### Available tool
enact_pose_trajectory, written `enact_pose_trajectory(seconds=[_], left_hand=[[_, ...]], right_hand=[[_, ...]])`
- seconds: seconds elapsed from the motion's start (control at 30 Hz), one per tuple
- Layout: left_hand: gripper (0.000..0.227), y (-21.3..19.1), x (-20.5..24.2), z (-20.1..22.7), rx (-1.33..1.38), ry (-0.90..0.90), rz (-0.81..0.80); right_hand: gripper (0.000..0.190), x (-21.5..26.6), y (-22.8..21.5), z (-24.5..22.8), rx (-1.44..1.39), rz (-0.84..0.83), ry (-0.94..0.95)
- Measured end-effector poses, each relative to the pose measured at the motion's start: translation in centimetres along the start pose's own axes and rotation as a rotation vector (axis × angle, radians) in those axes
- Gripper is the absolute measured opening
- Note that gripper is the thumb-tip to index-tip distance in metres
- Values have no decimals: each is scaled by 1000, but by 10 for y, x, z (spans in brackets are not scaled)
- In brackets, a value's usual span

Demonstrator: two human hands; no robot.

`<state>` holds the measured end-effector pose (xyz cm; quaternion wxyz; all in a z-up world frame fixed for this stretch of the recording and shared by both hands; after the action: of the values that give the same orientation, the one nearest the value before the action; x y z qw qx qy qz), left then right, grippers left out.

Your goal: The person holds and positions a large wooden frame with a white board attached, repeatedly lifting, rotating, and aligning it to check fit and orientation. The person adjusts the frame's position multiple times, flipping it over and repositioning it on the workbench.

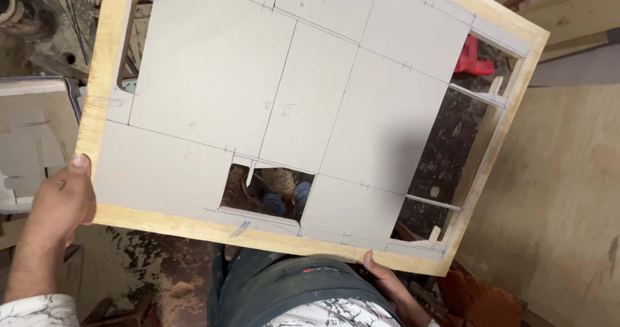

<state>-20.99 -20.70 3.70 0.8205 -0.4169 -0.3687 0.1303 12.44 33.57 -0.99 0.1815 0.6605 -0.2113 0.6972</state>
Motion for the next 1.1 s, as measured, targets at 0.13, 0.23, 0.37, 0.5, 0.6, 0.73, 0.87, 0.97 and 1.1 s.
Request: enact_pose_trajectory(seconds=[0.13, 0.23, 0.37, 0.5, 0.6, 0.73, 0.87, 0.97, 1.1], left_hand=[[70, -5, -6, 8, 27, -2, 3], [73, -6, -8, 9, 6, 5, -8], [74, -6, -8, 7, 54, -13, -43], [73, 0, -7, 3, 20, 0, -37], [72, 0, -9, -2, -7, 30, -21], [77, 7, -14, -12, 7, 56, -44], [72, 10, -20, -20, 35, 61, -36], [76, 12, -20, -22, 15, 70, -50], [71, 10, -8, -18, 48, 58, -52]], right_hand=[[99, -6, 6, 9, 11, 75, -58], [102, -3, 12, 16, -141, -66, -39], [88, 10, 26, 13, -175, -14, -146], [84, 23, 36, 7, -151, 49, -146], [85, 27, 41, 6, -196, 16, -147], [92, 26, 40, 9, -236, -28, -100], [79, 18, 36, 9, -250, 63, -131], [78, 14, 30, 8, -274, 29, -138], [75, 9, 26, 11, -296, -34, -199]])
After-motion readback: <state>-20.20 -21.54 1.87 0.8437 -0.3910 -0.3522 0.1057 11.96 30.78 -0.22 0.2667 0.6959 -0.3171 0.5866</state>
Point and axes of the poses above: each hand's wrist, its own x-axis away from the middle knuckle, its own y-axis out of the palm, z = x × y, the point moved 1 cm from there along -x, towards the middle knuckle, and after that the axes turned 14 degrees about z, right-handed, at the moved point
